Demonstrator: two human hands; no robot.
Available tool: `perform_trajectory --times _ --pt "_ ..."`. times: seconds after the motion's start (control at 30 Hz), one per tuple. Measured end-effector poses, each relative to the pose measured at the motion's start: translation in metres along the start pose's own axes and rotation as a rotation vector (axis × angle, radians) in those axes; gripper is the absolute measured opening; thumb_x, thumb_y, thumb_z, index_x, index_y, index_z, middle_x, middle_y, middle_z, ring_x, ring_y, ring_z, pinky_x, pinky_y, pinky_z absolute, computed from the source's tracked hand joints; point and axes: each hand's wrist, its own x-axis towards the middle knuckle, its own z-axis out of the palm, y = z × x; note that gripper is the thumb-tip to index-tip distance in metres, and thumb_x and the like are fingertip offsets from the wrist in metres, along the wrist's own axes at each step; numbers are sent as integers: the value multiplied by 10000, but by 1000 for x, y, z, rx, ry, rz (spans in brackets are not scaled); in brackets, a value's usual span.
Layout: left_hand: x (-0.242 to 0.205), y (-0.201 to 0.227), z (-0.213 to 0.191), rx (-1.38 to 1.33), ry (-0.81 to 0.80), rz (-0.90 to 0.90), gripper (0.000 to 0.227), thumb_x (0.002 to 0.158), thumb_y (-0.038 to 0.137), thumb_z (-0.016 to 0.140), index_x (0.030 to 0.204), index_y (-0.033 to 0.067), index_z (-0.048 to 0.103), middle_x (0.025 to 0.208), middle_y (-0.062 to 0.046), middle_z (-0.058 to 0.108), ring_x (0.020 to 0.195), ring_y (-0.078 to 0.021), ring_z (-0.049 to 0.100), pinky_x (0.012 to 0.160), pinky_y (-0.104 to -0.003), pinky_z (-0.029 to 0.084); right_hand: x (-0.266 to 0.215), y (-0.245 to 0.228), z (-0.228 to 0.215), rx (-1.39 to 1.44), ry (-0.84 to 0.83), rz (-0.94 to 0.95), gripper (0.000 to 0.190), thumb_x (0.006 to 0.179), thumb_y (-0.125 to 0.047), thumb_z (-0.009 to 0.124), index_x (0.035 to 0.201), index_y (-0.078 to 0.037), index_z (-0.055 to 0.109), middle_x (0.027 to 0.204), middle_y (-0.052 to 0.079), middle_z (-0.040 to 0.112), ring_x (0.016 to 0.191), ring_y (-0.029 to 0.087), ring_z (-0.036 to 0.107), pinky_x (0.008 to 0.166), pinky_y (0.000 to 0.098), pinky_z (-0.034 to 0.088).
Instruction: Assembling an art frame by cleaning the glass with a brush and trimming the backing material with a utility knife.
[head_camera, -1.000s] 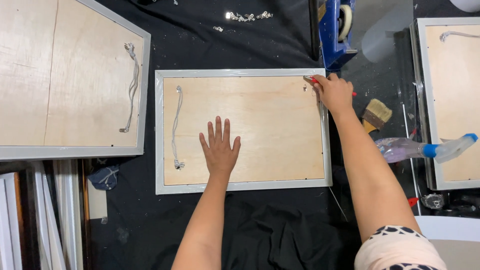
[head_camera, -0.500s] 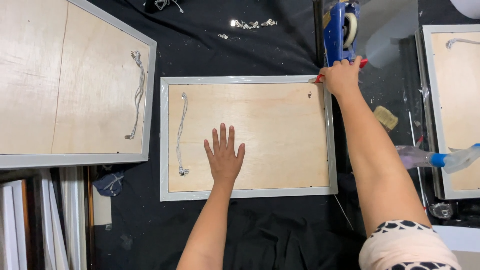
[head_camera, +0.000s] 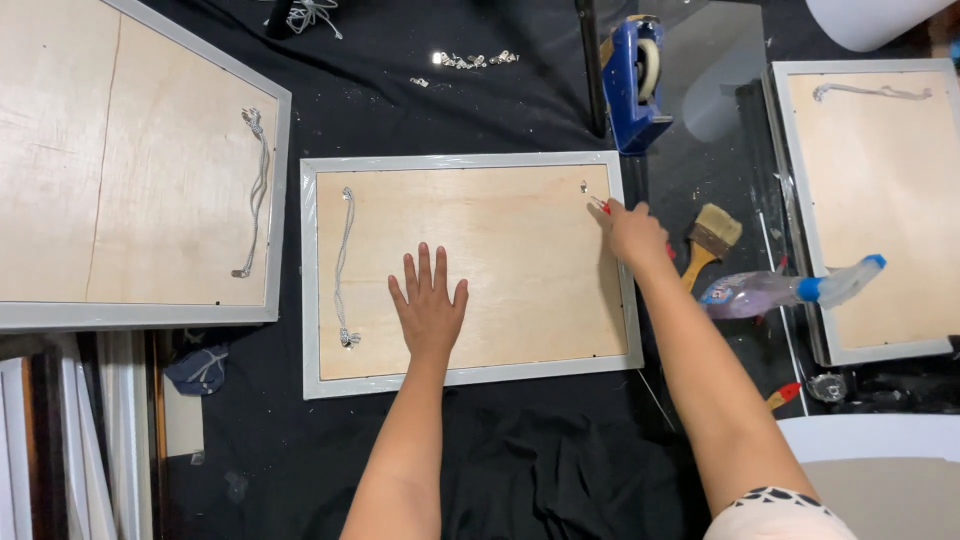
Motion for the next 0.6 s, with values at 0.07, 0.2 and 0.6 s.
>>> perform_trajectory --times 0.07,0.2,0.6 --pt "-2 0 2 -4 12 9 667 1045 620 243 1644 328 214 1739 38 109 1588 -211 99 1269 -542 23 -19 7 19 8 -16 25 483 1066 -256 516 1536 -146 522 1292 356 595 1101 531 673 860 642 544" --pt "1 3 -4 -99 -63 -7 651 1065 562 283 1654 297 199 1748 -14 66 1597 -273 54 1250 -598 -6 -46 9 49 289 23 161 539 1069 -330 490 1576 -149 470 1305 337 580 1183 531 630 931 628 529" --pt "-22 54 -23 -234 -550 34 1070 894 610 648 1661 346 -50 1707 -48 -267 1524 -438 -271 1147 -760 -77 11 0 101 521 238 343 428 1020 -329 588 1375 -96 540 1181 202 666 1165 383 671 966 524 552"
